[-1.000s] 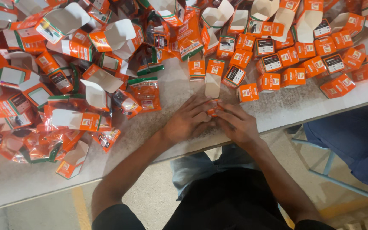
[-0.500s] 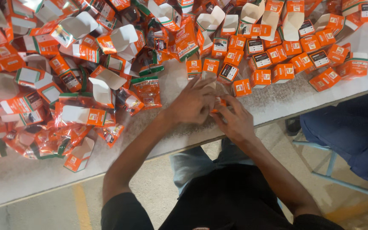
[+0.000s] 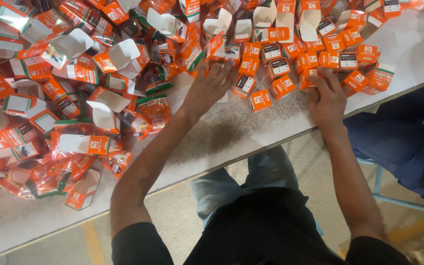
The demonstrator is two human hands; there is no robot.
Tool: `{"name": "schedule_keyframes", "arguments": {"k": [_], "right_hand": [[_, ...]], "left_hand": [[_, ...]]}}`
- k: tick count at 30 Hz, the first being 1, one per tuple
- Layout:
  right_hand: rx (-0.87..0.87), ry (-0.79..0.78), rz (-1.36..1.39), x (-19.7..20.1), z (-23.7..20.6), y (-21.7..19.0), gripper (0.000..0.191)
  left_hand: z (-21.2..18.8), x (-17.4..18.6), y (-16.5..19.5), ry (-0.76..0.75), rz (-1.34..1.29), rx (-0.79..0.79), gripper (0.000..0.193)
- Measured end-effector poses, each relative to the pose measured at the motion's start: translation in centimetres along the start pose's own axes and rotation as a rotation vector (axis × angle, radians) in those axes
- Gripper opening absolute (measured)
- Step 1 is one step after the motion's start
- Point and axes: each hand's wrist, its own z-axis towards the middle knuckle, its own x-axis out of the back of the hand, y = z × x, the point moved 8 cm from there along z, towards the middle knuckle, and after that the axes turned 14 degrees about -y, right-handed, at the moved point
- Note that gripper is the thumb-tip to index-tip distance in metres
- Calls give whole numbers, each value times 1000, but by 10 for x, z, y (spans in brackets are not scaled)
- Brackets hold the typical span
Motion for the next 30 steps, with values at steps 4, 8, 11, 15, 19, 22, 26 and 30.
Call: {"name": "schedule_keyframes", "arguments": {"k": [4,8,11,15,19,22,26,30], "right_hand": [[110,-15,-60,4,-1,-5,32],[178,50,-161,4,-14,-9,38],[164,128,-179,10,-24,-17,37],[146,44,261,-4,-20,-54,28],[328,-323,230,-68,22,-145,41],[405,-440,234,-107,76,-194,42],[494,-261,-6,-123,144,-250,47],[222,-441,-490,-148,197,-238,65]], "left_hand": [[4,16,-9,127,-123,27,37],[-12,37,-45,325,-548,92,45],[-55,35,-60,430,-891,220,55],[-123,23,-27,451,-1106,124,52],[-159,-4,6,365,-1312,217,48],[-172,-11,16,229,-1162,412,65],[-182,5,12,263,-1199,342,74],[-189,-11,14,-9,-1513,404,71]]}}
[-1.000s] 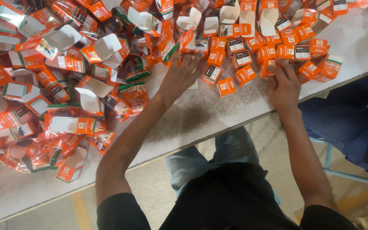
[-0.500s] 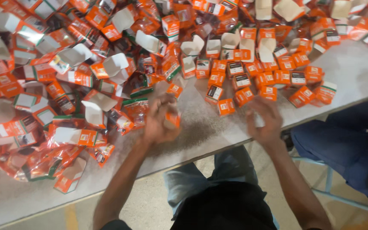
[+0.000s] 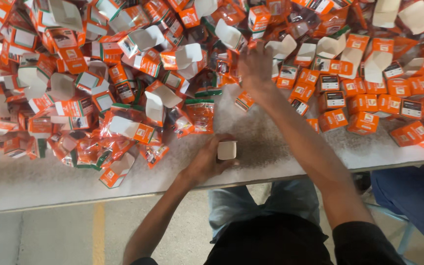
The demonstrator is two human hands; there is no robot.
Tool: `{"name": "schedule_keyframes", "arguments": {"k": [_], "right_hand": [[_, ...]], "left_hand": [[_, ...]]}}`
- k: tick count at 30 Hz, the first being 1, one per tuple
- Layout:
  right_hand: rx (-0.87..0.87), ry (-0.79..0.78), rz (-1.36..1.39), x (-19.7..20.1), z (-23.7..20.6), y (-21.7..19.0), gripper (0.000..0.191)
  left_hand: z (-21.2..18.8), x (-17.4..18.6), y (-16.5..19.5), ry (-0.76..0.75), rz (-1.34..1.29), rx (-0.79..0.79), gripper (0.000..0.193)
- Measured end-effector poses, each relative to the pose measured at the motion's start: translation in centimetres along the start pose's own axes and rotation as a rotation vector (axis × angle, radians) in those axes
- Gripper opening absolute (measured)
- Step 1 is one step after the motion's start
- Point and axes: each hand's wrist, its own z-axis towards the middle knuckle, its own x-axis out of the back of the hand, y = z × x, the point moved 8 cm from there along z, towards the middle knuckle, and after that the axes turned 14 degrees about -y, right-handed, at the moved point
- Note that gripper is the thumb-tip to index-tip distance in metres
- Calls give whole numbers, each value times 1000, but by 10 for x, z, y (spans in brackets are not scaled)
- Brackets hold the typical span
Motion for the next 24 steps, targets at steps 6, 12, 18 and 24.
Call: {"name": "schedule_keyframes", "arguments": {"k": [6,12,18,24], "right_hand": [[153,26,-76,-4,-6,16,46],[276,181,976,-2,-116,65,79],[387,281,1846,-84,-230,42,59],[68,465,1013,-95,-239,30,43]], "left_hand": [[9,-4,-19,-10,9,238,80],[33,-23,4,-6,350,-227,84],[57,-32,-15,-5,184,-178,89],[64,-46,-1,56,402,-253,93]]}}
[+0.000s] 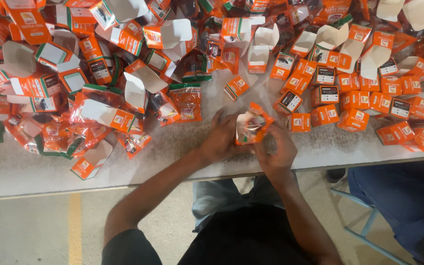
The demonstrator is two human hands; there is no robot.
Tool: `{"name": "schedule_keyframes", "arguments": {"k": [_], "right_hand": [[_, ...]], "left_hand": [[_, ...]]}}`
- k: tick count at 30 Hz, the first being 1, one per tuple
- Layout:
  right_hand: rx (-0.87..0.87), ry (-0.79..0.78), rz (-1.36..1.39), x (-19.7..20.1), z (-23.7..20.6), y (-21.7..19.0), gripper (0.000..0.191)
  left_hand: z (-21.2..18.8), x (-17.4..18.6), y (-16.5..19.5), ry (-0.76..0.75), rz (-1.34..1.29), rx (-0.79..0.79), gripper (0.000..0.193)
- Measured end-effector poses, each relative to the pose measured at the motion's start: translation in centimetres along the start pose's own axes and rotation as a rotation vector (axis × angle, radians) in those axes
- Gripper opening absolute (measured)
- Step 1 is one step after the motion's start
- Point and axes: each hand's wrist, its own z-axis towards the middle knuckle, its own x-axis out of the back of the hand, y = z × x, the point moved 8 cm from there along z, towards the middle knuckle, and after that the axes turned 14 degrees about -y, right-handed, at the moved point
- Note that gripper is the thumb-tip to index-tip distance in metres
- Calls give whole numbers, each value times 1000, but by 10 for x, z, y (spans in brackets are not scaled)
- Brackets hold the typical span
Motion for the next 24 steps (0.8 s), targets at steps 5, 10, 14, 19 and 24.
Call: {"name": "schedule_keyframes", "arguments": {"k": [5,10,14,19,24], "right_hand": [[82,-200,-376,4,11,-41,38],[-16,-450,-440,1,26,-56,40],[47,-547,-499,-8,39,-53,37],[-178,-726,-572,-35,44,-6,20],[-18,-298,-399,-12,36,-29,32]], "left_hand": [[-1,-14,-9,-61,28,74,87],[-3,-20,-6,-93,48,67,87],[-3,-17,0,-69,6,46,88],[-6,-8,6,-23,-15,16,87],[-7,8,9,44,10,53,79]]}}
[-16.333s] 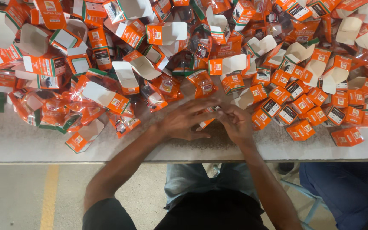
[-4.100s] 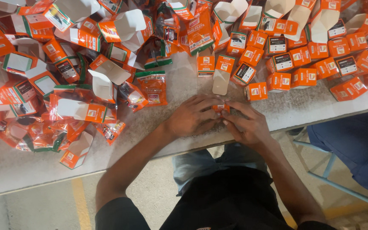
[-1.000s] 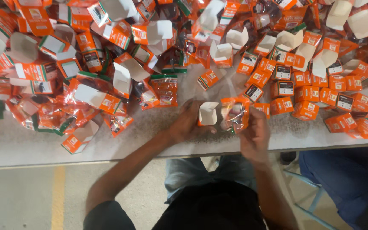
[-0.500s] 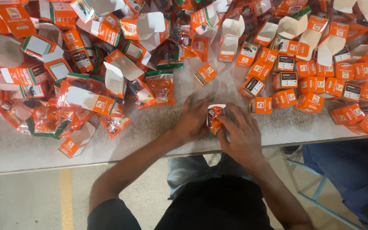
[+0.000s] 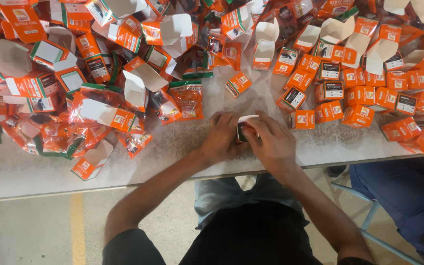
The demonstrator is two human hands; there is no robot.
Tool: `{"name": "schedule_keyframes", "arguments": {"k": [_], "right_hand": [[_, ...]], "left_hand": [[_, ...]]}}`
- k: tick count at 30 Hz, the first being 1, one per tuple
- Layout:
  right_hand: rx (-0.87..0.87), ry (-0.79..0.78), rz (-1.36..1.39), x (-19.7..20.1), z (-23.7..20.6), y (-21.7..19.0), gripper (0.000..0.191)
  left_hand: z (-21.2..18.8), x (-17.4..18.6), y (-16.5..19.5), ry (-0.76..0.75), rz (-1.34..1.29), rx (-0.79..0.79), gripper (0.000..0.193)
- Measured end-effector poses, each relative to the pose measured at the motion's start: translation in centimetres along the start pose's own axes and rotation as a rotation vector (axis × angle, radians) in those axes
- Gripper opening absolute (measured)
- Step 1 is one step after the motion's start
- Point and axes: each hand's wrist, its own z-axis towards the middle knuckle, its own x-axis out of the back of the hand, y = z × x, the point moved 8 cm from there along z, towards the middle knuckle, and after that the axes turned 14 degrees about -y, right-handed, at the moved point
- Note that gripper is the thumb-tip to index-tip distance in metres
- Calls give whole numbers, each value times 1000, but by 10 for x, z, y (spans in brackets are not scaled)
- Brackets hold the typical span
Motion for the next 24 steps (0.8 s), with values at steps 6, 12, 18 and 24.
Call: {"name": "schedule_keyframes", "arguments": {"k": [6,12,18,24], "right_hand": [[103,-112,-286,2,-13,-23,64],[-3,-394,19,-26,-2,7,61],[102,-65,403,-19,-22,21,56],[176,-159,212,-33,-23,15,50]], "left_hand": [[-7,17,0,116,-92,48,76],[-19,6,-9,131,-442,65,76],[-26,-6,-16,146,-484,55,62],[-29,7,16,81,144,-95,66]]}}
